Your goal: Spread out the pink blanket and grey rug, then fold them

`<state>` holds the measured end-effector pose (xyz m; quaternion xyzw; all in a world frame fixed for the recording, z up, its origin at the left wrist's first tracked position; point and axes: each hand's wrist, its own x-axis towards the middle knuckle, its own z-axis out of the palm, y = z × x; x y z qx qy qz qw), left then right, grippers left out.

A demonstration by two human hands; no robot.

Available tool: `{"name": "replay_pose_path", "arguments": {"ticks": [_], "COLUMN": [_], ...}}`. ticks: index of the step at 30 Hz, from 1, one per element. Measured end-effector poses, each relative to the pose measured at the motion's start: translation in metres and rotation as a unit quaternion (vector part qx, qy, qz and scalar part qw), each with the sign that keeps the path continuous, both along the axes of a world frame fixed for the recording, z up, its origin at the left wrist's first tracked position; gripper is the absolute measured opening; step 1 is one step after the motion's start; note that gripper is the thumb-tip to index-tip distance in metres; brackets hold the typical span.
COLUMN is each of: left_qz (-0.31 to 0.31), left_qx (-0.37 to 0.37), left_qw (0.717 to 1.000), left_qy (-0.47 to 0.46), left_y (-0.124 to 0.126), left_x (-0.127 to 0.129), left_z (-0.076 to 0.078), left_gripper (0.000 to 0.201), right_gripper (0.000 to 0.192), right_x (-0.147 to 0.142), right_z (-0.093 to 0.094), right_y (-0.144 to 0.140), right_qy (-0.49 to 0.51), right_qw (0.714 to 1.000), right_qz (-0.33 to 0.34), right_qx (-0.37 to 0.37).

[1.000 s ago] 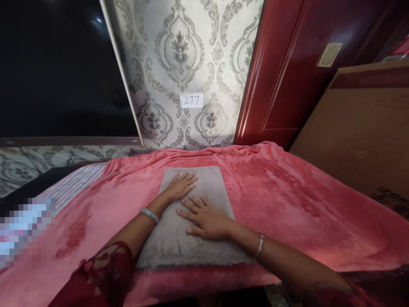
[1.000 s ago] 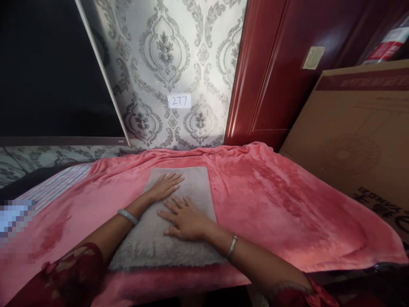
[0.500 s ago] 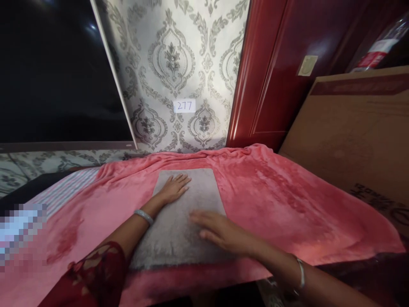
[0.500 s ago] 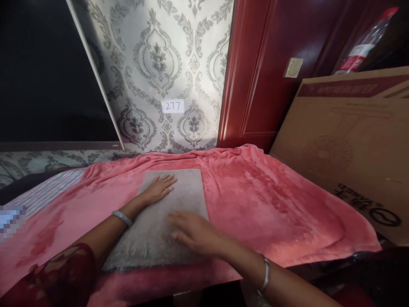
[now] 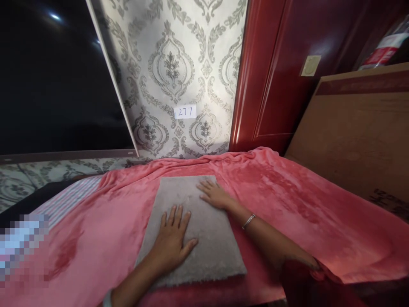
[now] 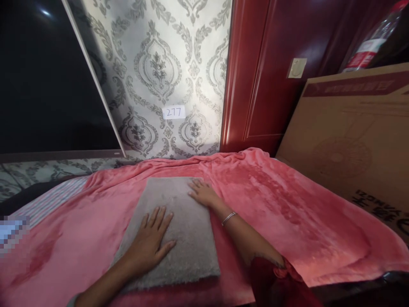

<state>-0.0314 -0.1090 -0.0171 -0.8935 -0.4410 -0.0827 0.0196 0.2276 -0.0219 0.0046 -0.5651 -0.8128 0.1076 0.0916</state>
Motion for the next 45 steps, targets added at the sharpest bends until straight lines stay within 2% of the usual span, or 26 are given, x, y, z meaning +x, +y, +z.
{"name": "replay_pose_path", "arguments": {"ticks": [3, 6, 10, 13, 15, 18, 20, 22, 24, 28, 30, 32, 34, 38, 41, 43, 45], "left_qz": [-0.007, -0.007, -0.003, -0.003, 0.001, 0.007, 0.006, 0.006, 0.004, 0.007, 0.004, -0.019, -0.049, -0.066, -0.043, -0.03, -0.034], "left_qx": [0.016, 0.021, 0.014, 0.018, 0.012, -0.002, -0.004, -0.003, -0.002, -0.038, -0.064, -0.057, -0.013, 0.115, 0.21, 0.243, 0.258], "left_qw": [1.0, 1.0, 1.0, 0.999, 1.0, 1.0, 1.0, 1.0, 1.0, 0.999, 0.997, 0.997, 0.998, 0.99, 0.976, 0.969, 0.965], "left_qy": [-0.014, -0.021, -0.024, -0.03, -0.027, -0.018, -0.016, -0.018, -0.024, -0.026, -0.031, -0.042, -0.048, -0.038, -0.034, -0.038, -0.042], "left_y": [0.002, 0.003, 0.004, 0.004, 0.004, 0.002, 0.001, 0.0, 0.0, -0.005, -0.013, -0.026, -0.044, -0.072, -0.079, -0.077, -0.072], "left_x": [-0.001, -0.002, -0.001, 0.0, 0.002, 0.004, 0.005, 0.006, 0.008, 0.007, 0.001, -0.009, -0.023, -0.046, -0.05, -0.049, -0.048], "left_z": [-0.003, -0.005, -0.007, -0.006, -0.003, 0.001, 0.003, 0.003, 0.005, 0.018, 0.026, 0.029, 0.024, -0.001, -0.021, -0.033, -0.045], "left_gripper": [0.074, 0.075, 0.077, 0.078, 0.079, 0.079, 0.079, 0.078, 0.078, 0.077, 0.075, 0.07, 0.065, 0.069, 0.08, 0.084, 0.084], "right_gripper": [0.062, 0.061, 0.06, 0.061, 0.061, 0.061, 0.063, 0.064, 0.064, 0.063, 0.061, 0.06, 0.058, 0.054, 0.055, 0.058, 0.061], "right_x": [0.033, 0.05, 0.045, 0.025, 0.006, -0.018, -0.023, -0.019, -0.008, 0.006, 0.003, -0.009, -0.028, -0.071, -0.094, -0.101, -0.101], "right_z": [-0.005, -0.006, 0.005, 0.013, 0.012, 0.0, -0.008, -0.012, -0.01, 0.004, 0.013, 0.02, 0.024, 0.023, 0.018, 0.014, 0.013], "right_y": [0.018, 0.026, 0.022, -0.002, -0.033, -0.083, -0.103, -0.108, -0.1, -0.079, -0.076, -0.078, -0.083, -0.079, -0.056, -0.031, -0.001], "right_qy": [0.005, 0.012, 0.026, 0.03, 0.033, 0.037, 0.029, 0.015, 0.004, -0.022, -0.03, -0.02, -0.006, 0.012, 0.007, -0.009, -0.022], "right_qw": [0.994, 0.991, 0.986, 0.984, 0.992, 0.999, 0.998, 1.0, 0.999, 0.99, 0.99, 0.996, 1.0, 0.983, 0.96, 0.951, 0.956], "right_qz": [-0.103, -0.13, -0.159, -0.173, -0.124, 0.021, 0.05, 0.017, -0.036, -0.131, -0.14, -0.092, -0.001, 0.181, 0.28, 0.308, 0.292], "right_qx": [-0.031, -0.038, -0.042, -0.016, 0.013, 0.022, 0.001, -0.015, -0.024, -0.037, -0.016, 0.012, 0.019, 0.01, 0.007, 0.013, 0.022]}}
